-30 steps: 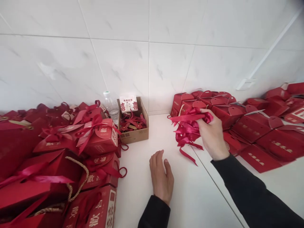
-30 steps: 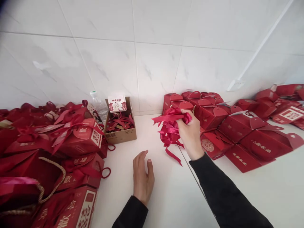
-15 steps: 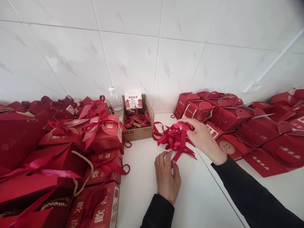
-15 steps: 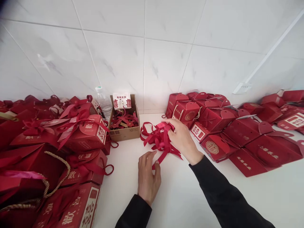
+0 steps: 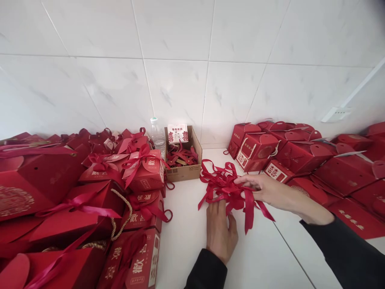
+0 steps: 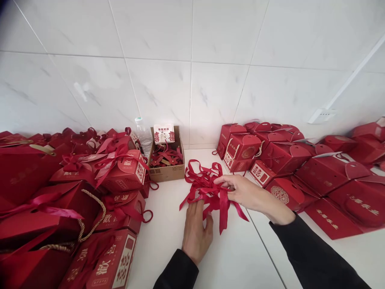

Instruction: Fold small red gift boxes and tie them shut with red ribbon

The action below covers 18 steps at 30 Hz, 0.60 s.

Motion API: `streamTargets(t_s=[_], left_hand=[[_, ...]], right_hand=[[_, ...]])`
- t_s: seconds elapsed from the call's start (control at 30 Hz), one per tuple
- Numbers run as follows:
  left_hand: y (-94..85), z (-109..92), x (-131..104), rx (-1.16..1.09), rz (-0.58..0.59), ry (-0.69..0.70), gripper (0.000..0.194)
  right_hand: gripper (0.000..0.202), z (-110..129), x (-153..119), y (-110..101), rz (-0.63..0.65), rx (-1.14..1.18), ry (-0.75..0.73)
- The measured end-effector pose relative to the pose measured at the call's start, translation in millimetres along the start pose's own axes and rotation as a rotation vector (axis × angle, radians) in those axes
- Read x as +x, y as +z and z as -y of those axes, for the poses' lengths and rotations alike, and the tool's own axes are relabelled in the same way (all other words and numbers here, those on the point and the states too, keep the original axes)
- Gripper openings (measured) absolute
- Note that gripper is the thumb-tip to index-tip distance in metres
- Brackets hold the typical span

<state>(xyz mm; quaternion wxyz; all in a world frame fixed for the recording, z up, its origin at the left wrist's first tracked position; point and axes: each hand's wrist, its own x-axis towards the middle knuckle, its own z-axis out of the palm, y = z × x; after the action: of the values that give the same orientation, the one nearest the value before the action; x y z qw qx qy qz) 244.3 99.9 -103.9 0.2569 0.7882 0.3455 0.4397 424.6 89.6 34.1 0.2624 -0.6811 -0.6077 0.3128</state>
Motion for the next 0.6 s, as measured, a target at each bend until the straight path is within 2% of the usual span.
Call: streamTargets(t_s=[0.17,0.33,0.43,0.53,0.6], left_hand=[[-0.5,0.3,-0.5,-0.011,-0.086,-0.056,0.051],[-1.0,0.1,-1.8,-0.004,-0.175,-0.101,0.036],[0.6,3.3,-0.6,0.015,-0.208,-0.107,0.034],[1.6,6.4,1.2,0.049,-0.233,-0.140,0.030],[1.6,7.1,1.9,0.072,-0.240,-0.160,0.028]], right_hand=[[0.032,0.4,-11.0,-10.8,-0.162,-0.107,0.025],[0.027,17.9,-19.1,-11.0,-0.272,-0.149,-0.015],[0.030,32.2,-22.1,-11.6,-0.371,-0.142,-0.044],[0.037,42.6,-31.7,-17.2,-0.506,-0.113,-0.053],[0.044,41.7,-42.8,-21.7,-0.661,-0.097,-0.063]])
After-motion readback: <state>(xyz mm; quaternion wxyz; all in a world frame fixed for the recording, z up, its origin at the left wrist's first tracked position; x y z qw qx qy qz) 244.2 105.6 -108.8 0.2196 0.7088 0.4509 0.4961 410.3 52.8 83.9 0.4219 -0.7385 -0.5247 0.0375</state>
